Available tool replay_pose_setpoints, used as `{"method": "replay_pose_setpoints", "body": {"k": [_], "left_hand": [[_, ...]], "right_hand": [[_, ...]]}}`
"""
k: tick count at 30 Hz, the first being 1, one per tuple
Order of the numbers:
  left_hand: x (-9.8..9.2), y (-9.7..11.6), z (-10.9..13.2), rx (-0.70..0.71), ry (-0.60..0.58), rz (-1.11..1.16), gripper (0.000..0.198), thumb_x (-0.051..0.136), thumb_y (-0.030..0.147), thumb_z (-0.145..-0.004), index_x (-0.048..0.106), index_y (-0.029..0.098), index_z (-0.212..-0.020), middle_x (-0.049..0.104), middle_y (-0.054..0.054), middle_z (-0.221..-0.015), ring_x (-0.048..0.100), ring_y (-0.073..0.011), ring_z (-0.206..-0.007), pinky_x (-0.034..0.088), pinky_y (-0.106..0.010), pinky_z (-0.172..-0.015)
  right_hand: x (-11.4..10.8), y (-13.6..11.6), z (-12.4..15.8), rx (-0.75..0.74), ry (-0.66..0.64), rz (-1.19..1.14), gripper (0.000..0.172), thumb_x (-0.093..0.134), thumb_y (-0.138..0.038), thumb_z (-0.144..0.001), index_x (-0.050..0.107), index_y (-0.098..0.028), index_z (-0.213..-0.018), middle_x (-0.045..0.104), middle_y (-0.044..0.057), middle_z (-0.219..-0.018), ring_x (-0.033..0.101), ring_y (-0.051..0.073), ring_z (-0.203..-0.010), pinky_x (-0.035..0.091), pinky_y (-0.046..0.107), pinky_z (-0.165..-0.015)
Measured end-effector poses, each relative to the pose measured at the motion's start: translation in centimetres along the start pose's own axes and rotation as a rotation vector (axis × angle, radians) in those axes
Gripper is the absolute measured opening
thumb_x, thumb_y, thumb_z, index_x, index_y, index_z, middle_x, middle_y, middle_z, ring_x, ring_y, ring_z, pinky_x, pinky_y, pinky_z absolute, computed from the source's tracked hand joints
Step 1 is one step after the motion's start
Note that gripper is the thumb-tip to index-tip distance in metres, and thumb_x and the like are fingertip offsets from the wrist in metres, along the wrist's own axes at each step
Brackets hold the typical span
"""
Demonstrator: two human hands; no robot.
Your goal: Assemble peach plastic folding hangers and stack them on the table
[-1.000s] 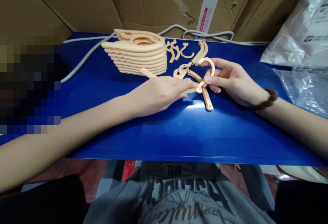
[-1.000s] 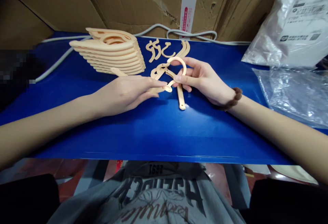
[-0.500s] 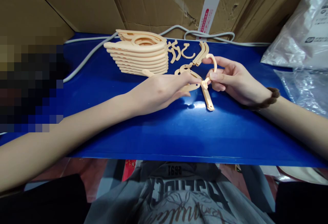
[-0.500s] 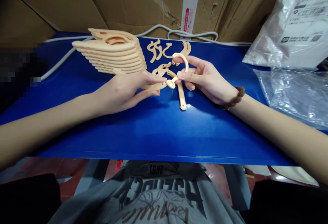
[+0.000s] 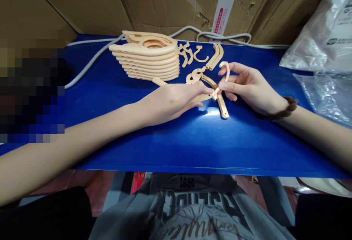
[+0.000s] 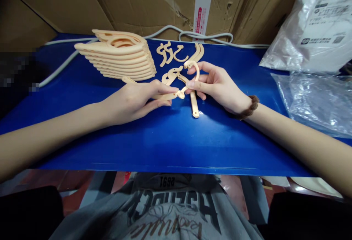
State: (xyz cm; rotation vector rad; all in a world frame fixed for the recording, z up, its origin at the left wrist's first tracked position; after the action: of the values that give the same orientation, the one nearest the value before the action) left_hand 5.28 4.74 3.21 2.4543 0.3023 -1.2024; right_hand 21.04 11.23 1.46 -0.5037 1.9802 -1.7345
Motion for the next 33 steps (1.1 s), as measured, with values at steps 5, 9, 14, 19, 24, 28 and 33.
{"method": "replay_pose_setpoints", "body": {"k": [5,9,14,19,24,28,33], "left_hand": [[0.28,-0.12,0.08,-0.001,-0.010,-0.015,0.023,0.053,0.027,-0.109,0.059,0.017,-0.129,0.078,-0.005,-0.113,0.078,-0.0152,-0.101,0.060,-0.023,-0.083],[0.26,-0.01,0.05,0.007,-0.009,-0.059,0.022,0.053,0.027,-0.109,0.059,0.015,-0.127,0.079,-0.006,-0.113,0.078,-0.0158,-0.099,0.059,-0.023,-0.081],[0.27,-0.08,-0.07,-0.006,-0.015,-0.070,0.023,0.050,0.029,-0.111,0.059,0.014,-0.126,0.078,-0.007,-0.116,0.078,-0.0161,-0.102,0.059,-0.023,-0.083],[0.29,-0.18,-0.12,-0.018,-0.021,-0.123,0.025,0.048,0.029,-0.111,0.060,0.012,-0.126,0.079,-0.009,-0.114,0.078,-0.0171,-0.096,0.058,-0.025,-0.078],[0.17,-0.09,-0.17,-0.018,-0.013,-0.283,0.030,0.046,0.033,-0.111,0.065,0.013,-0.125,0.080,-0.009,-0.105,0.077,-0.0192,-0.088,0.055,-0.027,-0.071],[0.27,-0.06,-0.18,-0.019,-0.023,-0.313,0.032,0.045,0.032,-0.111,0.066,0.013,-0.125,0.079,-0.009,-0.107,0.077,-0.0205,-0.091,0.055,-0.028,-0.074],[0.35,-0.18,-0.11,-0.040,-0.032,-0.226,0.029,0.047,0.031,-0.111,0.064,0.014,-0.126,0.079,-0.009,-0.110,0.076,-0.0195,-0.094,0.055,-0.028,-0.078]], "right_hand": [[-0.09,-0.07,0.13,-0.009,0.023,0.015,0.036,0.087,-0.033,-0.084,0.060,-0.020,-0.105,0.070,-0.001,-0.072,0.055,0.009,-0.052,0.038,0.024,-0.045],[-0.06,-0.08,0.16,-0.005,0.032,0.028,0.037,0.087,-0.032,-0.083,0.060,-0.019,-0.105,0.072,0.000,-0.074,0.055,0.009,-0.053,0.038,0.024,-0.045],[-0.34,-0.27,0.15,-0.025,0.058,0.054,0.038,0.088,-0.033,-0.083,0.061,-0.019,-0.104,0.073,0.003,-0.077,0.054,0.009,-0.054,0.038,0.025,-0.047],[-0.47,-0.48,0.25,-0.028,0.083,0.066,0.039,0.089,-0.038,-0.081,0.062,-0.021,-0.104,0.072,0.006,-0.080,0.059,0.014,-0.062,0.040,0.028,-0.048],[-0.58,-0.83,0.36,-0.061,0.107,0.110,0.046,0.089,-0.041,-0.081,0.061,-0.023,-0.113,0.070,0.003,-0.079,0.055,0.013,-0.058,0.039,0.029,-0.046],[-0.61,-0.85,0.41,-0.068,0.093,0.112,0.049,0.088,-0.038,-0.082,0.059,-0.024,-0.118,0.072,0.002,-0.080,0.053,0.012,-0.055,0.039,0.029,-0.047],[-0.20,-0.72,0.45,-0.038,0.060,0.067,0.052,0.087,-0.036,-0.083,0.056,-0.023,-0.122,0.073,0.001,-0.080,0.050,0.009,-0.050,0.036,0.026,-0.044]]}}
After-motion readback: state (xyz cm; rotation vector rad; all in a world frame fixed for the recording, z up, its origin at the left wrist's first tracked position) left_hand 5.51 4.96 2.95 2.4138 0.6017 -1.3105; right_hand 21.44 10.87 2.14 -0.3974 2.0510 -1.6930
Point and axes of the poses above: each hand's wrist, its own z-axis away from the middle knuckle, its own x-axis out of the palm, y = z × x, the point moved 8 cm from there along -z, towards the middle knuckle
